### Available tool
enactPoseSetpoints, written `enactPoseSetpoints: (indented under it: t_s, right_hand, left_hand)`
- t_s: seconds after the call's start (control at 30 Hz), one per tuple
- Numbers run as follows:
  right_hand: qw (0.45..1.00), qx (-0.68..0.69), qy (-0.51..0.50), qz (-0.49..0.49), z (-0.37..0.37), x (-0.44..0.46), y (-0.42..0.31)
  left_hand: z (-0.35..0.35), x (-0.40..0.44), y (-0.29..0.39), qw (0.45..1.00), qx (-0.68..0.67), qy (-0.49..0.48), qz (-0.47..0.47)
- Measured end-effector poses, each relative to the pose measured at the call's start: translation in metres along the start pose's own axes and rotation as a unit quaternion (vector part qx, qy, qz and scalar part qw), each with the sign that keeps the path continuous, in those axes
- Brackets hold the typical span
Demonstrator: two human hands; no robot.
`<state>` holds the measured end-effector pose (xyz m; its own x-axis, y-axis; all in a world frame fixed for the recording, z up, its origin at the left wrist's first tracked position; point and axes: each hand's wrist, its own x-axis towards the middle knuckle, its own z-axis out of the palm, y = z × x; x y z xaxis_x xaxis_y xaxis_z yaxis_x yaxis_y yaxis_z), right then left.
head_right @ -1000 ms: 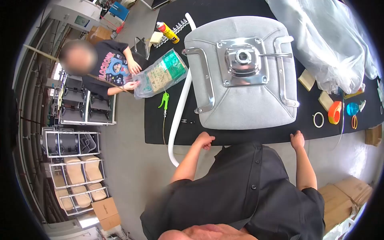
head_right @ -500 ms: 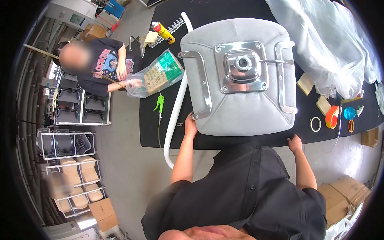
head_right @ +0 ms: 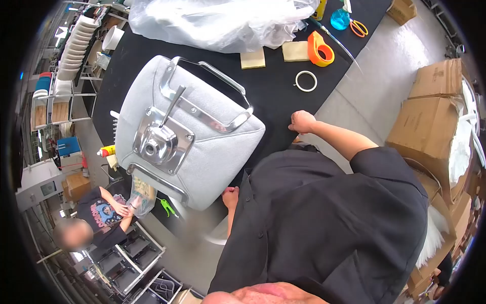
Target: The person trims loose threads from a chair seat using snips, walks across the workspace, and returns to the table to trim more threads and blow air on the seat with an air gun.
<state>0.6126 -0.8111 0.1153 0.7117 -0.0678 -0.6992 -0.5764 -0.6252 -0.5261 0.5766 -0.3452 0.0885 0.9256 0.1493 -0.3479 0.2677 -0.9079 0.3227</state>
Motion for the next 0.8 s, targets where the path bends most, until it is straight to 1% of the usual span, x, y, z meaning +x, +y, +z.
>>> enactPoseSetpoints:
  t_s: [0.03, 0.07, 0.1, 0.13, 0.17, 0.2, 0.23, 0.27, 0.3, 0.37, 0.4, 0.43, 0.47, 0.5, 0.53, 0.57, 0.63, 0.77, 0.8]
  right_hand:
    - [1.0, 0.005, -0.006, -0.001, -0.002, -0.001, 0.004]
    - [0.998, 0.01, 0.059, -0.035, -0.002, -0.001, 0.008]
    - [0.99, 0.015, 0.123, -0.07, -0.005, 0.0, 0.011]
    - [0.985, 0.006, 0.146, -0.094, -0.009, 0.003, 0.013]
    - [0.985, 0.008, 0.14, -0.097, -0.015, 0.008, 0.014]
    - [0.983, 0.018, 0.151, -0.107, -0.022, 0.013, 0.013]
    - [0.98, 0.027, 0.16, -0.116, -0.027, 0.018, 0.012]
    - [0.975, 0.027, 0.169, -0.14, -0.032, 0.022, 0.01]
    - [0.976, 0.017, 0.156, -0.149, -0.037, 0.029, 0.008]
    - [0.976, -0.036, 0.14, -0.163, -0.044, 0.038, -0.018]
    - [0.976, -0.025, 0.131, -0.171, -0.04, 0.051, -0.02]
    - [0.968, -0.03, 0.135, -0.208, -0.036, 0.059, -0.022]
    - [0.962, -0.062, 0.137, -0.229, -0.031, 0.064, -0.024]
    - [0.962, -0.115, 0.131, -0.209, -0.028, 0.064, -0.028]
    - [0.955, -0.155, 0.152, -0.202, -0.022, 0.064, -0.032]
    - [0.945, -0.194, 0.179, -0.192, -0.018, 0.063, -0.035]
    - [0.944, -0.221, 0.173, -0.176, -0.016, 0.068, -0.035]
    - [0.94, -0.279, 0.108, -0.162, -0.03, 0.074, -0.042]
    - [0.945, -0.275, 0.093, -0.15, -0.034, 0.075, -0.047]
  left_hand:
    - [-0.003, 0.003, 0.003, 0.999, 0.002, -0.031, -0.017]
    - [-0.007, 0.005, 0.005, 0.998, 0.004, -0.061, -0.036]
    - [-0.002, 0.008, 0.001, 0.997, 0.009, -0.06, -0.041]
    - [0.005, 0.014, -0.006, 0.995, 0.009, -0.078, -0.065]
    - [0.012, 0.017, -0.014, 0.992, 0.008, -0.094, -0.089]
    - [0.004, 0.008, 0.009, 0.996, 0.043, -0.044, -0.069]
    - [0.005, 0.01, 0.015, 0.995, 0.045, -0.041, -0.075]
    - [0.006, 0.009, 0.02, 0.992, 0.088, -0.068, -0.066]
    - [0.004, 0.01, 0.021, 0.986, 0.126, -0.088, -0.065]
    - [0.005, 0.013, 0.025, 0.975, 0.178, -0.116, -0.073]
    - [0.003, 0.012, 0.029, 0.973, 0.16, -0.13, -0.107]
    - [-0.002, 0.009, 0.04, 0.973, 0.164, -0.116, -0.114]
    - [0.007, 0.011, 0.028, 0.98, 0.154, -0.09, -0.084]
    - [0.0, 0.01, 0.041, 0.975, 0.145, -0.098, -0.135]
    - [0.002, 0.014, 0.04, 0.976, 0.133, -0.107, -0.138]
    - [0.003, 0.014, 0.042, 0.976, 0.104, -0.094, -0.168]
    - [0.011, 0.018, 0.032, 0.984, 0.067, -0.089, -0.137]
    - [0.006, 0.009, 0.04, 0.985, 0.042, -0.051, -0.159]
    - [0.007, 0.009, 0.039, 0.988, 0.039, -0.031, -0.146]
